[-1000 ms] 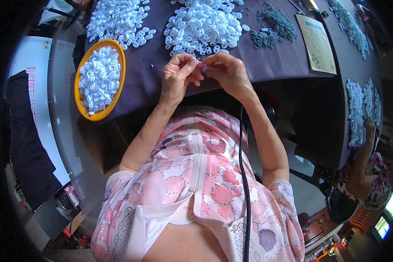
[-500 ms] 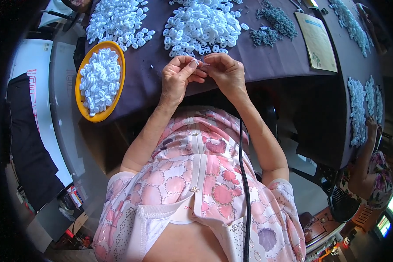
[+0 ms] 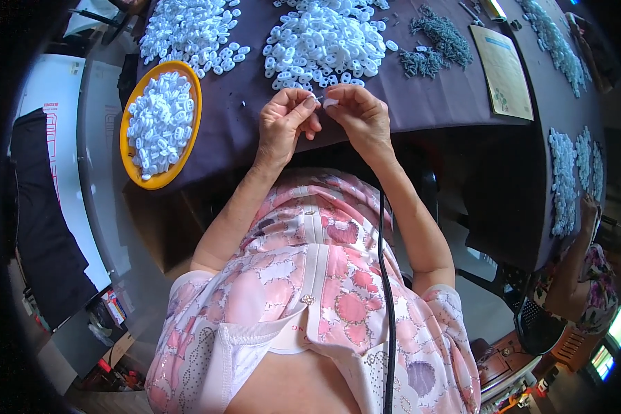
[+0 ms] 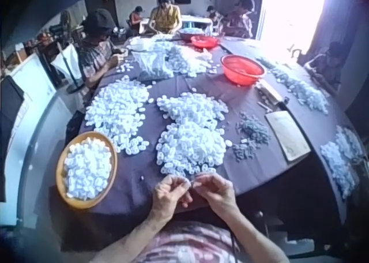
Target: The person assembles plastic cord locks by inserting small pieces into the toggle components by hand.
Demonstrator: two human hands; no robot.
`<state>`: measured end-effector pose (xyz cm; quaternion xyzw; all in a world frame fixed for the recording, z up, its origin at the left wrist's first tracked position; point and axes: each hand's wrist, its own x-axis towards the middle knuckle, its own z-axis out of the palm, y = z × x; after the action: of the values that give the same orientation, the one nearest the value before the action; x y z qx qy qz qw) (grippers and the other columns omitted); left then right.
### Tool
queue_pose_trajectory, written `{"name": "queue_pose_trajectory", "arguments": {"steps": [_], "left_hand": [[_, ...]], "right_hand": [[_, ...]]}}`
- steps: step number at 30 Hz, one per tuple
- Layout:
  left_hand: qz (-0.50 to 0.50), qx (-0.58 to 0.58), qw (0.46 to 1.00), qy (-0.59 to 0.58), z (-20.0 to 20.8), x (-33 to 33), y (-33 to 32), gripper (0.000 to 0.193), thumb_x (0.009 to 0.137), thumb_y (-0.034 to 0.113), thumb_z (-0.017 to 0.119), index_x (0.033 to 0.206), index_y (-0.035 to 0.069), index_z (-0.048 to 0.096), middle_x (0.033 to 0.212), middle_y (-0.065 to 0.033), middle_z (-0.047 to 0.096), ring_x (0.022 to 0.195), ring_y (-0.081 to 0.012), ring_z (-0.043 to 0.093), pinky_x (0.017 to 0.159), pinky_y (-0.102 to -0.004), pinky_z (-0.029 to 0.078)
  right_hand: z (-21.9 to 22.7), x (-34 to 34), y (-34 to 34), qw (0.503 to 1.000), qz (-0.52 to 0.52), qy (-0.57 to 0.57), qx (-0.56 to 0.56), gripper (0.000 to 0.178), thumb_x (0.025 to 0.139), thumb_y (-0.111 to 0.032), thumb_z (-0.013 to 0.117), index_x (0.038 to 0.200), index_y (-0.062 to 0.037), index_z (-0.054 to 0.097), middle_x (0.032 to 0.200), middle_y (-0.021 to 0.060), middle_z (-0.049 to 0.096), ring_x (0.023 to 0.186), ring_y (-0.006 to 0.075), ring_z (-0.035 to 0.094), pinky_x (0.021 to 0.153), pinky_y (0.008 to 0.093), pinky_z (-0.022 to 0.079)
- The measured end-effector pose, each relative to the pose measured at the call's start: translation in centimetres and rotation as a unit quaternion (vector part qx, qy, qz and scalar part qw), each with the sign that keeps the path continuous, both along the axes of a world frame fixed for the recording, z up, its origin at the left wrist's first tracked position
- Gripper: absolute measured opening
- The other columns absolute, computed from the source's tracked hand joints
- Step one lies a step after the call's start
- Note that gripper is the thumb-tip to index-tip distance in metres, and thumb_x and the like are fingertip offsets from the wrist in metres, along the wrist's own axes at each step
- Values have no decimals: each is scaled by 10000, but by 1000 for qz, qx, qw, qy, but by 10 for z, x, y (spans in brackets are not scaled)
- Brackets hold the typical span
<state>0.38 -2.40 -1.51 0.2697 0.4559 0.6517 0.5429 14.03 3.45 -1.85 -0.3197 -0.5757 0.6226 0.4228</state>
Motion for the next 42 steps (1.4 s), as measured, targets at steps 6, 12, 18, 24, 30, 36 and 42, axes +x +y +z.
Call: {"name": "queue_pose_trajectory", "arguments": {"steps": [6,12,18,24,30,36,42], "left_hand": [[-10,-12,1000,26,-1,-2,1,95,848,83,584,907,11,565,745,-53,606,512,-95,553,426,-194,415],[-7,-17,999,42,0,1,1,103,849,93,587,903,8,565,739,-54,604,511,-85,547,426,-187,415],[-19,-18,997,72,2,0,1,113,851,103,587,903,5,563,702,-51,599,509,-84,545,429,-184,419],[-30,-19,996,80,0,-1,1,107,850,100,587,893,4,567,702,-54,605,511,-83,543,432,-182,417],[-2,-23,997,74,3,2,2,100,858,103,569,855,4,572,640,-43,582,496,-75,545,422,-178,424],[-21,-30,998,56,2,1,1,92,853,96,580,883,9,576,692,-40,595,518,-85,546,437,-182,415],[-8,-26,997,68,4,2,2,94,855,94,568,848,0,574,658,-39,582,501,-78,542,422,-180,414]], "right_hand": [[5,-1,-2,1000,9,28,-9,149,822,32,570,964,-9,582,897,35,627,811,79,588,715,199,473],[8,0,-2,996,-14,50,-67,172,825,-2,591,997,4,600,819,35,635,732,83,603,661,198,493],[5,-2,0,997,-19,48,-61,184,803,-36,639,979,11,614,809,30,641,696,78,602,633,197,497],[6,-2,1,997,-24,44,-59,181,799,-42,645,971,7,616,811,34,644,707,80,609,630,198,497],[8,-2,-1,997,-28,37,-57,164,797,-47,651,951,-2,619,807,28,643,715,83,613,616,197,493],[9,-3,-1,997,-33,37,-55,150,798,-50,651,939,-9,622,779,12,632,701,64,594,602,187,483],[9,-3,-1,998,-30,32,-51,136,798,-46,649,928,-14,627,766,3,626,685,51,579,587,183,476]]}}
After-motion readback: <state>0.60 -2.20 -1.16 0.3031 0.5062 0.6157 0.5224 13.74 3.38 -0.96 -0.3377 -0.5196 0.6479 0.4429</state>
